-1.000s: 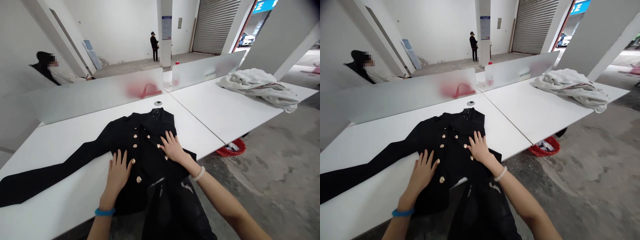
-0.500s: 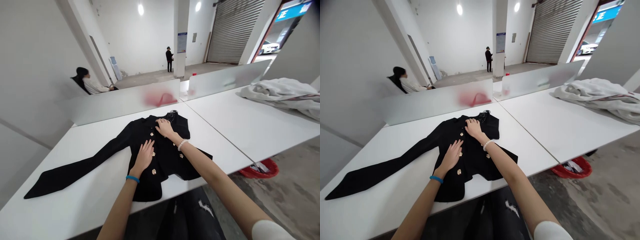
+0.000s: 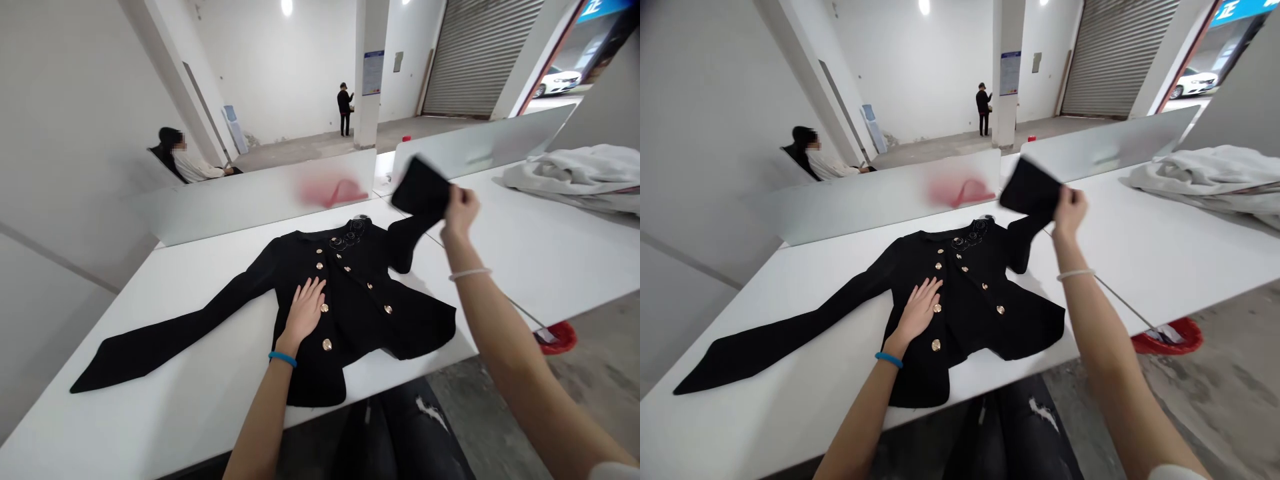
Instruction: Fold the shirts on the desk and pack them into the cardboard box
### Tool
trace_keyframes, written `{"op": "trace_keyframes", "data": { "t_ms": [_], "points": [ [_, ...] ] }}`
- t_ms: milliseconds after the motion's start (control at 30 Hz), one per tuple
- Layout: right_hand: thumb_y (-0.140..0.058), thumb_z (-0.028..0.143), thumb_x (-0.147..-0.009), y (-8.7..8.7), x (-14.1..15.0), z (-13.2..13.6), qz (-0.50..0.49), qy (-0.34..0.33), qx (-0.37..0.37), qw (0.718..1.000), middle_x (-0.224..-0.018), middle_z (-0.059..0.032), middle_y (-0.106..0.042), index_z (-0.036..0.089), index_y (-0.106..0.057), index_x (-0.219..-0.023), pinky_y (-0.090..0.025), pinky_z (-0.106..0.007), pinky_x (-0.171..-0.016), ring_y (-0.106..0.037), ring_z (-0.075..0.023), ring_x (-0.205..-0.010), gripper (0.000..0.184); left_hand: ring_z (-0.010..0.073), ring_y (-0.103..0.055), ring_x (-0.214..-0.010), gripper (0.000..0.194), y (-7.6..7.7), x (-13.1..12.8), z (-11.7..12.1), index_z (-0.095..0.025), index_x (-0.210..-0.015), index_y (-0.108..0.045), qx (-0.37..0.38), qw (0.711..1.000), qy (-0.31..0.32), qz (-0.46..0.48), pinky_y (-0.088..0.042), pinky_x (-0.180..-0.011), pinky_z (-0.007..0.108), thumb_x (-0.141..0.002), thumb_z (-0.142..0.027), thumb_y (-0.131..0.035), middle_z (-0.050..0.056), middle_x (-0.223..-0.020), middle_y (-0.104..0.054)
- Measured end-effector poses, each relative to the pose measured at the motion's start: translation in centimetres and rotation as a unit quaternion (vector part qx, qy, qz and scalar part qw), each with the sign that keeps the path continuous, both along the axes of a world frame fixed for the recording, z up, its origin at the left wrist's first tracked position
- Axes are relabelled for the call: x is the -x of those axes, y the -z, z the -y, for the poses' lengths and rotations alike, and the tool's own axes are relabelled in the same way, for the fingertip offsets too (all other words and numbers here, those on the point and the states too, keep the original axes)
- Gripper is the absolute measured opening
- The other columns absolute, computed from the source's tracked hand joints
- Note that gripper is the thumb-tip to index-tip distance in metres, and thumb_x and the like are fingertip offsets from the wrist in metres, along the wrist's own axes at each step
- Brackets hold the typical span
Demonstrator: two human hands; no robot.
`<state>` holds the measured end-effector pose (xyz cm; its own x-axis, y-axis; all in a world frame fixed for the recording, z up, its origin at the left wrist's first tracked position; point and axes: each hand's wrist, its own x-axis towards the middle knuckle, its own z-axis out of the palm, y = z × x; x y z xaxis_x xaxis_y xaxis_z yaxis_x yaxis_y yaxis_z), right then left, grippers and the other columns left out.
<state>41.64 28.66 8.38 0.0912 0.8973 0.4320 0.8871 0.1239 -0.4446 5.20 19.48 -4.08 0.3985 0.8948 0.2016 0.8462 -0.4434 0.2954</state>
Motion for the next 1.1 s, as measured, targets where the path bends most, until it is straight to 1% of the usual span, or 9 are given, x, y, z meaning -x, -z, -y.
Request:
{"op": "trace_keyframes", "data": {
  "t_ms": [100, 233, 333, 433, 600, 733, 833, 1000, 1100],
  "points": [
    [-0.006, 0.056, -0.094, 1.7, -7.0, 4.5, -0.054, 0.14, -0.045, 0.988, -0.111, -0.0219, -0.06, 0.02, -0.058, -0.117, -0.046, -0.052, -0.078, -0.06, -0.0324, -0.103, 0.067, 0.021, -0.027, -0.139, 0.046, 0.3, 0.0, -0.1, -0.021, -0.139, -0.04, -0.001, 1.0, 0.0, 0.02, -0.022, -0.114, 0.048, -0.098, -0.033, -0.023, 0.007, -0.146, -0.04],
    [-0.024, 0.054, -0.092, 6.8, -9.5, 11.0, -0.183, 0.237, -0.096, 0.949, -0.119, -0.0225, -0.057, 0.022, -0.058, -0.118, -0.046, -0.051, -0.088, -0.054, -0.0328, -0.115, 0.053, 0.0225, -0.029, -0.138, 0.044, 0.2, -0.1, -0.4, -0.02, -0.135, -0.044, -0.009, 0.999, -0.003, 0.045, -0.026, -0.112, 0.049, -0.097, -0.031, -0.026, 0.01, -0.145, -0.042],
    [-0.037, 0.048, -0.088, 10.2, -7.6, 14.6, -0.22, 0.157, -0.034, 0.962, -0.115, -0.0194, -0.062, 0.021, -0.065, -0.105, -0.047, -0.047, -0.09, -0.058, -0.0312, -0.11, 0.042, 0.0231, -0.029, -0.138, 0.042, -0.5, 0.2, 0.0, -0.021, -0.133, -0.046, -0.023, 0.998, 0.009, 0.058, -0.029, -0.111, 0.048, -0.095, -0.028, -0.03, 0.01, -0.146, -0.04],
    [-0.048, 0.047, -0.083, 11.5, -4.7, 17.0, -0.168, 0.027, 0.068, 0.983, -0.117, -0.0126, -0.064, 0.023, -0.067, -0.099, -0.044, -0.046, -0.097, -0.058, -0.0297, -0.113, 0.035, 0.0263, -0.034, -0.135, 0.043, -1.3, 1.6, 2.0, -0.02, -0.133, -0.046, -0.045, 0.997, -0.017, 0.063, -0.033, -0.108, 0.049, -0.093, -0.029, -0.035, 0.011, -0.144, -0.043],
    [-0.042, 0.05, -0.088, 9.9, -0.1, 19.8, -0.129, -0.125, 0.16, 0.971, -0.128, -0.0113, -0.057, 0.022, -0.062, -0.089, -0.039, -0.046, -0.102, -0.047, -0.0285, -0.125, 0.034, 0.0348, -0.046, -0.125, 0.054, -0.3, 4.8, 9.1, -0.015, -0.132, -0.045, -0.069, 0.976, -0.195, 0.073, -0.042, -0.098, 0.054, -0.09, -0.047, -0.036, 0.018, -0.133, -0.052],
    [-0.054, 0.044, -0.084, 8.4, 2.5, 21.1, -0.162, -0.23, 0.2, 0.939, -0.138, -0.0092, -0.046, 0.025, -0.047, -0.127, -0.047, -0.037, -0.095, -0.049, -0.0249, -0.121, 0.047, 0.0361, -0.049, -0.119, 0.056, 0.3, 4.8, 13.6, -0.016, -0.13, -0.047, -0.037, 0.965, -0.233, 0.119, -0.043, -0.094, 0.055, -0.088, -0.051, -0.035, 0.017, -0.121, -0.058],
    [-0.055, 0.029, -0.08, 7.8, 3.6, 21.0, -0.117, -0.265, 0.193, 0.938, -0.134, -0.0091, -0.047, 0.026, -0.042, -0.135, -0.051, -0.035, -0.087, -0.054, -0.0227, -0.111, 0.056, 0.0288, -0.057, -0.107, 0.048, -0.9, 3.8, 14.1, -0.023, -0.126, -0.051, 0.022, 0.93, -0.267, 0.25, -0.049, -0.088, 0.046, -0.085, -0.048, -0.044, 0.011, -0.116, -0.059],
    [-0.043, 0.023, -0.083, 5.6, 2.3, 21.4, -0.197, -0.101, 0.037, 0.974, -0.103, -0.0082, -0.06, 0.021, -0.058, -0.108, -0.053, -0.031, -0.061, -0.06, -0.0178, -0.075, 0.029, 0.0225, -0.062, -0.093, 0.059, -3.8, 5.7, 13.3, -0.024, -0.121, -0.053, -0.008, 0.812, -0.331, 0.481, -0.052, -0.081, 0.036, -0.069, -0.05, -0.065, 0.004, -0.098, -0.061],
    [-0.044, 0.028, -0.087, 5.7, 0.4, 23.5, -0.181, -0.013, 0.029, 0.983, -0.108, -0.0108, -0.061, 0.021, -0.052, -0.117, -0.053, -0.03, -0.054, -0.062, -0.0186, -0.069, 0.032, 0.0272, -0.062, -0.095, 0.054, -4.3, 7.9, 15.0, -0.026, -0.116, -0.056, 0.009, 0.876, -0.333, 0.348, -0.053, -0.079, 0.041, -0.071, -0.056, -0.059, 0.007, -0.108, -0.063]
  ]
}}
